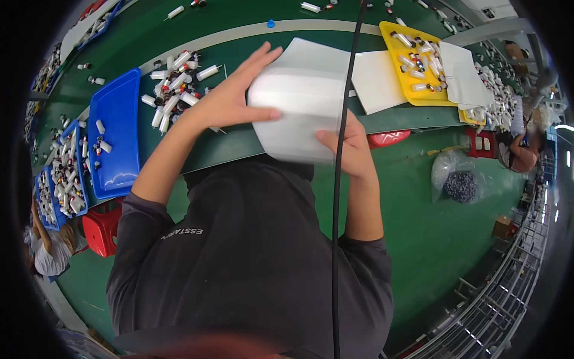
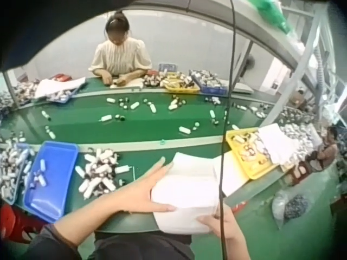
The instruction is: The person picks up a motor and a plastic tube, wraps a white sticker around the motor, and inserts it into the tube. They repeat this process for several units, placing them into a blue tray and occasionally moving sheets of paper.
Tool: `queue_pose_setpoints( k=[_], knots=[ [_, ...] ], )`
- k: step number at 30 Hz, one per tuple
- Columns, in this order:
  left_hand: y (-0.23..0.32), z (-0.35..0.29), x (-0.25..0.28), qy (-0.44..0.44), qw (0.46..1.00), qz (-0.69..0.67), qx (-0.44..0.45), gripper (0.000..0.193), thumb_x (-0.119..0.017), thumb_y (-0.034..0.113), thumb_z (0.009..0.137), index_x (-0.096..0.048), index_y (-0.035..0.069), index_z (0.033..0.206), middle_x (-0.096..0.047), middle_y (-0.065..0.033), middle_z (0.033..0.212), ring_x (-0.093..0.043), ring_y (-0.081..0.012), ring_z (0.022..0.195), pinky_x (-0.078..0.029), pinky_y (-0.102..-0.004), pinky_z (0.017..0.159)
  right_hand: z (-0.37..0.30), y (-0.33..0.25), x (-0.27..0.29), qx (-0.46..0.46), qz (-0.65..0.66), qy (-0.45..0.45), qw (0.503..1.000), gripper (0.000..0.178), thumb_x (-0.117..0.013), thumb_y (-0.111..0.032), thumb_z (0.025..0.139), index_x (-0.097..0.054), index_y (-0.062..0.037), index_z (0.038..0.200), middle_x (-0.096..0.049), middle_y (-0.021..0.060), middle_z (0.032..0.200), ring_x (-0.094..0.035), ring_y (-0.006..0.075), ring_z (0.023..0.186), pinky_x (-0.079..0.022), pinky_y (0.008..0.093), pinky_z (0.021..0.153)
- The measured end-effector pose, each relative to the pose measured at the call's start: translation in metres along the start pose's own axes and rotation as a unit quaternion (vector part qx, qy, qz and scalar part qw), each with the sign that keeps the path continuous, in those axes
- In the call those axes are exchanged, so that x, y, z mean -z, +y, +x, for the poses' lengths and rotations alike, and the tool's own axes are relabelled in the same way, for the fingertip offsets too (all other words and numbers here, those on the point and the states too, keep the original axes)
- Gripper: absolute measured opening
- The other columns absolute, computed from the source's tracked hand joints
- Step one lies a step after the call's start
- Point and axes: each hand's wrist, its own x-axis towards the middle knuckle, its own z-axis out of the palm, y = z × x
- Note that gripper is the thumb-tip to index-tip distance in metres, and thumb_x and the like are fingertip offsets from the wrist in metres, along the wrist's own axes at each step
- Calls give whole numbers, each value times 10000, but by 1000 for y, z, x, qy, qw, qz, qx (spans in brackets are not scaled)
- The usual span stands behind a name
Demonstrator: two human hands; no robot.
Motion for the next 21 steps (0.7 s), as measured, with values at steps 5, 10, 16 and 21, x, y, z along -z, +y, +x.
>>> queue_pose_setpoints(
  k=[5, 10, 16, 21],
  knots=[
    [16, -2, 7, -120, 990, -80, 9, 664, -830, 280, 792, -579, 89, 1376, -661, -176, 1276, -650, -344, 1172, -533, -390, 962, -7, -9, -5, 56, -54, -5, 997, 462, -671, 27, 883, -565, 26, 1333, -619, 107, 1306, -568, 189, 1205, -441, 343, 1034],
    [49, -2, 40, -114, 981, -128, 85, 431, -834, 192, 805, -665, 28, 1167, -742, -74, 977, -731, -213, 899, -565, -308, 799, 12, -16, -22, 263, -259, 105, 923, 568, -797, -76, 818, -536, 22, 1313, -502, 153, 1413, -494, 258, 1293, -400, 393, 1079],
    [7, 41, 73, -5, 973, -116, 202, 397, -789, 374, 864, -725, 5, 996, -694, -43, 804, -641, -93, 679, -508, -225, 597, 78, -47, -40, 56, -14, 13, 998, 586, -759, -104, 889, -442, 69, 1351, -674, 200, 1143, -707, 209, 942, -590, 309, 781],
    [-64, 59, 51, 69, 859, -403, 309, 485, -693, 362, 961, -616, -28, 1238, -699, -124, 1145, -689, -179, 990, -553, -279, 863, 130, -6, -38, 19, 32, 62, 997, 420, -713, -99, 931, -528, 87, 1260, -715, 173, 1040, -712, 184, 893, -584, 296, 776]
  ],
)
